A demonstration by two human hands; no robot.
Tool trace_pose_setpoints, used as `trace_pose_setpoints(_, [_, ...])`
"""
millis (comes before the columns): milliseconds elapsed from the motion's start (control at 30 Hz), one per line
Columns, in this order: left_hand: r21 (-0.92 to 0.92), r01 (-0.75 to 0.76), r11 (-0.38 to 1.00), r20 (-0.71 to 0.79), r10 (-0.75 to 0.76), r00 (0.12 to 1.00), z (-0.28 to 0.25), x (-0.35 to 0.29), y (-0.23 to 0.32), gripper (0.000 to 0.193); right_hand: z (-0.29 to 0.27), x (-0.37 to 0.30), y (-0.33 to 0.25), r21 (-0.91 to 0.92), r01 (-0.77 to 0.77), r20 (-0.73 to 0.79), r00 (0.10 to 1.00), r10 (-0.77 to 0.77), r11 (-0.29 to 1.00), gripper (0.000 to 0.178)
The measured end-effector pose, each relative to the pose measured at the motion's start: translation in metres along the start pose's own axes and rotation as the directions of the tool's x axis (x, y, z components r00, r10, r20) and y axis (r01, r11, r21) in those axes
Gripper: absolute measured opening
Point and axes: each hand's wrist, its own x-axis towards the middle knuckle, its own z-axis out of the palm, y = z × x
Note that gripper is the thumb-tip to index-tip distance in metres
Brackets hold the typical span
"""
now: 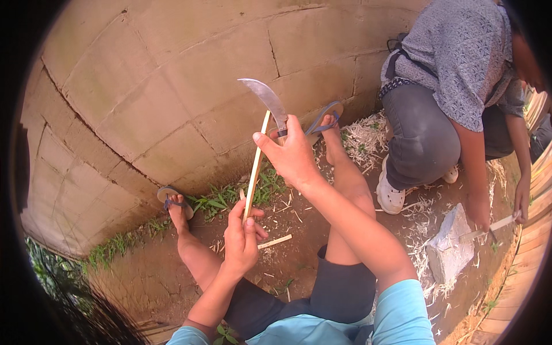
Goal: The person sits on the ground and uses a curved knife to shave thin strips from a small wooden stick. They hold the stick in their left hand and repeatedly draw the knife along its length to create wood shavings. Another person is visible nearby, also working on wood.
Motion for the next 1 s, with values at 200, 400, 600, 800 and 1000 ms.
trace_pose_setpoints(200, [-0.544, 0.323, 0.774, 0.211, -0.246, 0.946, -0.008, 0.006, -0.015, 0.048, 0.012, -0.015, 0.002, 0.298, -0.301, 0.351, 0.917, 0.189, 0.906, 0.027])
trace_pose_setpoints(400, [-0.823, 0.401, 0.402, 0.234, -0.402, 0.885, -0.016, 0.015, -0.024, 0.031, 0.051, -0.041, 0.016, 0.187, -0.329, 0.436, 0.872, 0.222, 0.926, 0.029])
trace_pose_setpoints(600, [-0.913, 0.249, 0.323, 0.082, -0.454, 0.887, -0.046, 0.003, -0.042, 0.03, 0.06, -0.035, 0.027, -0.248, 0.111, 0.304, 0.952, -0.032, 0.962, 0.047])
trace_pose_setpoints(800, [-0.899, 0.205, 0.387, -0.028, -0.517, 0.856, -0.066, -0.004, -0.056, 0.033, 0.057, -0.052, 0.033, -0.491, 0.224, 0.5, 0.864, 0.062, 0.842, 0.031])
trace_pose_setpoints(1000, [-0.895, 0.251, 0.368, -0.001, -0.563, 0.826, -0.063, -0.01, -0.054, 0.03, 0.062, -0.063, 0.03, -0.454, 0.237, 0.447, 0.894, -0.01, 0.859, 0.038])
